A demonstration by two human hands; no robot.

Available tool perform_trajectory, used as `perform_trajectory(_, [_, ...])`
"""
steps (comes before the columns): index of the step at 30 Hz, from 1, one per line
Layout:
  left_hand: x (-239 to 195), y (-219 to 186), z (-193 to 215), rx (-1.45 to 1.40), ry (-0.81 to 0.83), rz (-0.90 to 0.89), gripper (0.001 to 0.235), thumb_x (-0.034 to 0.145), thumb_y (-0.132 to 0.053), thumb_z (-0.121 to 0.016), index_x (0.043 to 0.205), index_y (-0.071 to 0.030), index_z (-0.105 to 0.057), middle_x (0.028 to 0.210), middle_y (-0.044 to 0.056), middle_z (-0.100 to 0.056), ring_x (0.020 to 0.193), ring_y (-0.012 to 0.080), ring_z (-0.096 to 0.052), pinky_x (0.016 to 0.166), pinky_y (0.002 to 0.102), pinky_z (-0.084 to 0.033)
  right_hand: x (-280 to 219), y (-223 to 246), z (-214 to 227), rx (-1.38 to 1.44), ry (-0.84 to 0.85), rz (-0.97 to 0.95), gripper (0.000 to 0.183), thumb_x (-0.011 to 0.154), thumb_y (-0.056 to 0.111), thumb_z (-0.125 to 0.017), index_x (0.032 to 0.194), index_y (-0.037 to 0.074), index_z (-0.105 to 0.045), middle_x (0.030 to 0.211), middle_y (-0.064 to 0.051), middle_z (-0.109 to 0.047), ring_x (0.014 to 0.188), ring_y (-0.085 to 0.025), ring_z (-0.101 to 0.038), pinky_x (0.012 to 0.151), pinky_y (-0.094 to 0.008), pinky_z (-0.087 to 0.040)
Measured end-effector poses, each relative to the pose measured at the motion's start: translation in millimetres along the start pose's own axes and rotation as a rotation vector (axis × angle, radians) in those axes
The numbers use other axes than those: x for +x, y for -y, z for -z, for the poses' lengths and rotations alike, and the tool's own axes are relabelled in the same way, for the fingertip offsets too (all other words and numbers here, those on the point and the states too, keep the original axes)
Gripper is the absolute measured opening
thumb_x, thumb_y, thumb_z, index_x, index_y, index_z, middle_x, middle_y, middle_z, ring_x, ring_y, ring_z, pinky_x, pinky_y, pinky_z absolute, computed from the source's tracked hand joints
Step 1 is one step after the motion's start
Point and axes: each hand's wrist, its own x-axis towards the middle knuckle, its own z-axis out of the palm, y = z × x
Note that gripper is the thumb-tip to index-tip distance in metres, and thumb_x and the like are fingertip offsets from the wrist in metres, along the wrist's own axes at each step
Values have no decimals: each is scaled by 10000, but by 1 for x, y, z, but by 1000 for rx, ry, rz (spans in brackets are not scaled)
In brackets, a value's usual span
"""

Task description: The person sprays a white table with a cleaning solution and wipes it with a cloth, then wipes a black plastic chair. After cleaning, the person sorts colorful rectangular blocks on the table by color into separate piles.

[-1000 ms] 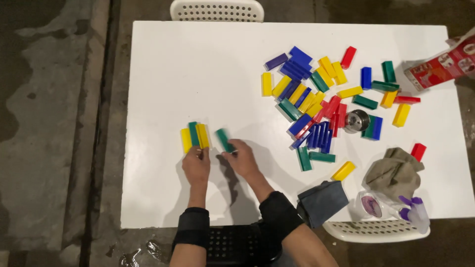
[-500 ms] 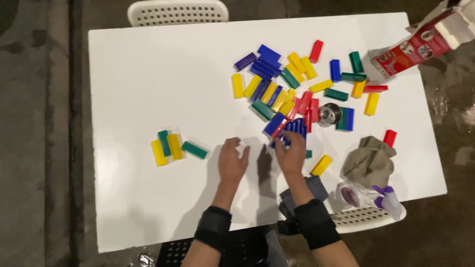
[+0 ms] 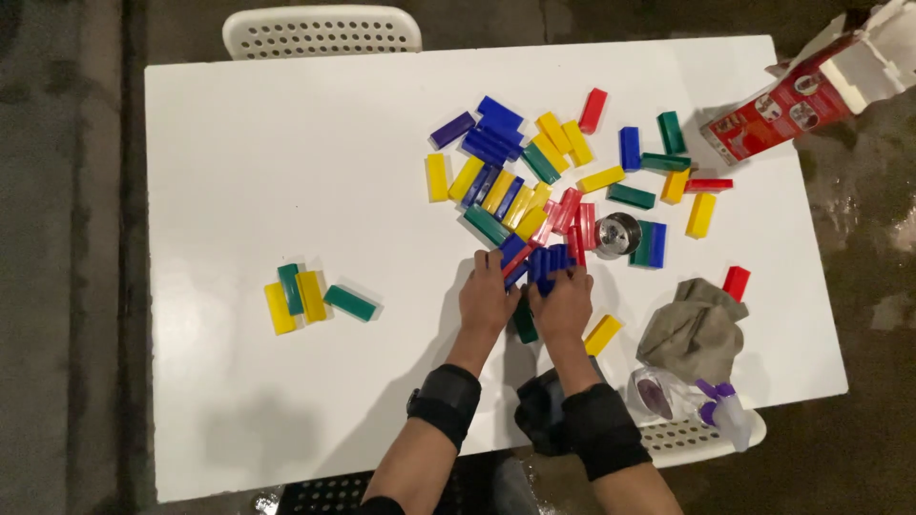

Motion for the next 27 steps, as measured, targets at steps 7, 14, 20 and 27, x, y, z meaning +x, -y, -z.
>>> perform_trajectory(7, [-8,15,7,-29,-28,-11,510,710,-118,-809,1153,-76,-560,1258,166,-499,940,416,-670,768,507,-568,-1,-13,-8,2,-27,-10,325,745,253,-848,969,38,-751,1154,-155,-632,1102,-363,-590,902,-471,-530])
perform_trajectory(14, [-30,34,31,-97,-90,-32,404,744,-130,-802,1082,-50,-597,1232,148,-508,950,391,-671,799,485,-572,-13,-5,1,97,-122,77,316,746,228,-852,955,16,-745,1124,-172,-653,1095,-379,-605,940,-454,-515])
perform_trajectory(20, [-59,58,76,-203,-243,-1,368,767,-134,-788,1078,-48,-610,1201,131,-528,932,361,-684,786,470,-573,-30,30,0,251,-114,132,297,752,217,-863,937,13,-750,1068,-161,-669,1072,-373,-615,947,-451,-501])
perform_trajectory(27, [-88,121,142,-315,-566,7,355,773,-91,-785,1072,-20,-607,1185,121,-541,893,258,-707,753,385,-600,-52,114,-9,610,134,27,285,759,177,-852,943,1,-725,1041,-96,-656,830,-236,-672,658,-381,-537])
